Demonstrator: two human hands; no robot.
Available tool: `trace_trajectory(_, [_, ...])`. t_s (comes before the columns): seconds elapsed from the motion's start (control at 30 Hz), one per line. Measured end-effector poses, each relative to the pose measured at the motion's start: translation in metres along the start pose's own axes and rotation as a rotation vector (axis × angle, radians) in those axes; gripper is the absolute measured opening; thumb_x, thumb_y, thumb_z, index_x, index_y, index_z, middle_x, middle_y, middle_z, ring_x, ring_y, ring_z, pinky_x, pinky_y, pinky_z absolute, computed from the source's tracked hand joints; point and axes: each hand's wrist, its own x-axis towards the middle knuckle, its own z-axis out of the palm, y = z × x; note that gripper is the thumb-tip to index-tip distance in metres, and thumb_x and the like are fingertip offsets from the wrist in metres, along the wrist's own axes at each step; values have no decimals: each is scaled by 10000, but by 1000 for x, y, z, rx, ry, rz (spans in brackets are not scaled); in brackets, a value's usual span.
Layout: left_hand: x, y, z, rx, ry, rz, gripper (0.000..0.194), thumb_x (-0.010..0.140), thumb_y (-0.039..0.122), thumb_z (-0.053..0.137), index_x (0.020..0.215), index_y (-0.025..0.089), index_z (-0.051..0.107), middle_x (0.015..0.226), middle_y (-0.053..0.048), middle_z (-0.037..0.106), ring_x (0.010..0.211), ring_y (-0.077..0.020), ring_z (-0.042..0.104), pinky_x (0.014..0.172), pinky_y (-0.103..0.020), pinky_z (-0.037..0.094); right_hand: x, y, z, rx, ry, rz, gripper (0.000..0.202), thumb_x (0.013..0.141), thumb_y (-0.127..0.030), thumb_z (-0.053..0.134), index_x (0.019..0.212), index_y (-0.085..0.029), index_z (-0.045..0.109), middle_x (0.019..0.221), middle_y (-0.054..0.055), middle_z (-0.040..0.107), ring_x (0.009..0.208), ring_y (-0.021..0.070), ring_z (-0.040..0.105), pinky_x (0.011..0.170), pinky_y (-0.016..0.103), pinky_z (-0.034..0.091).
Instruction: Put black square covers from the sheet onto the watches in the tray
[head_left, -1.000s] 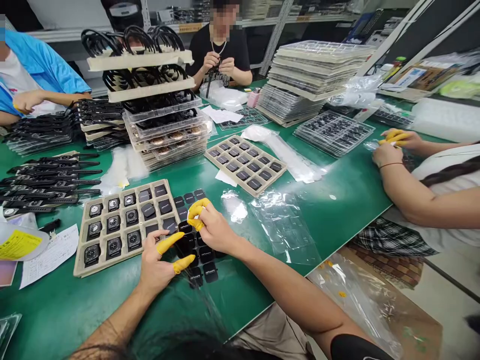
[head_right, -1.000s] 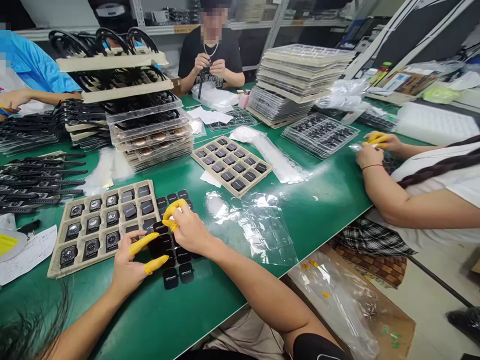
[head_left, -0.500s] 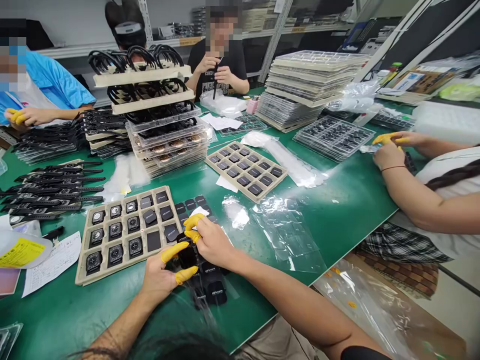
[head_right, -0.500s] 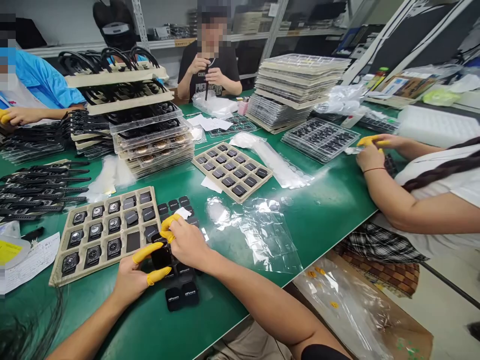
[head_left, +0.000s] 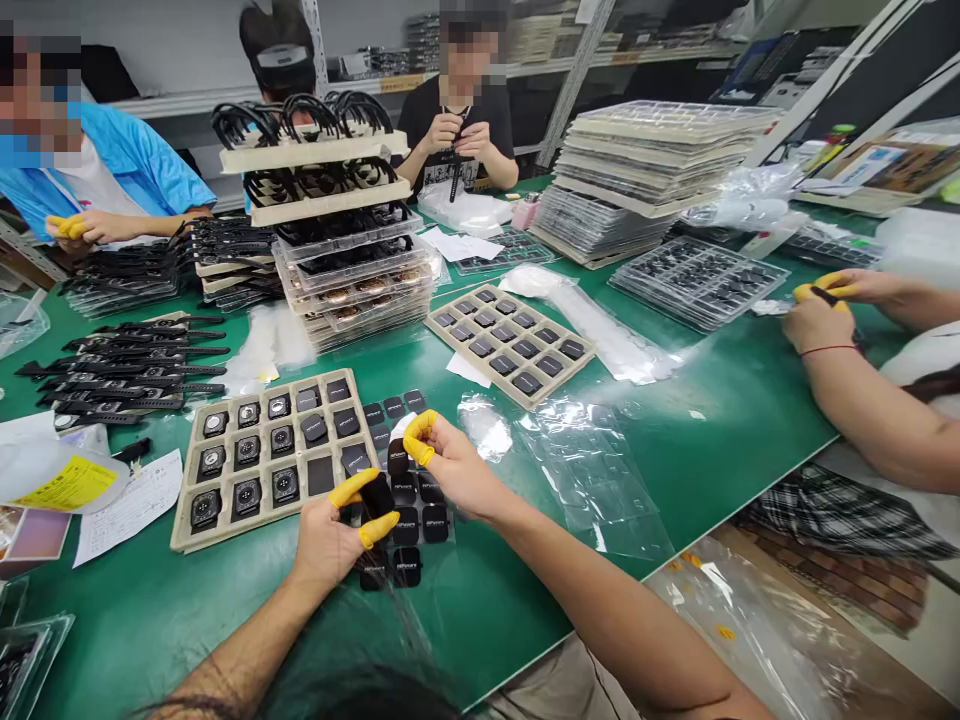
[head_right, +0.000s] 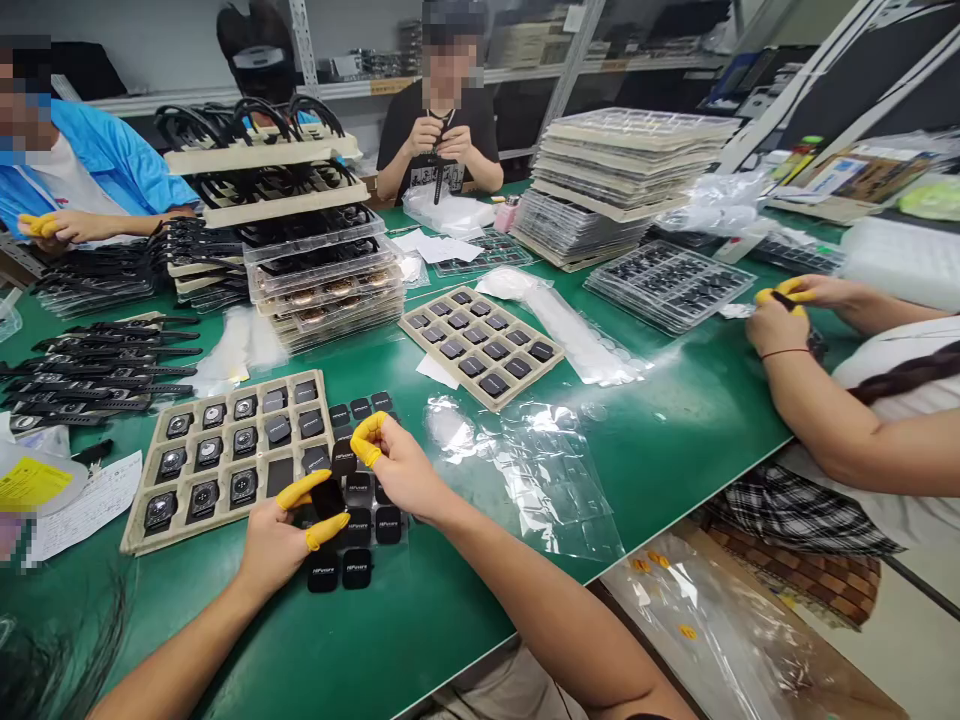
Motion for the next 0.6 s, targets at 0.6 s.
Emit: trace_trajectory(0.6, [1,-9,5,-181,-146,-219,595,663,159,841,1244,193,717,974,-41,813,876,-227,785,827,-344,667,-7,22,14,-65,-169,336,182,806,-353,701,909,-211,651,894,51,720,812,207,703,816,410,612])
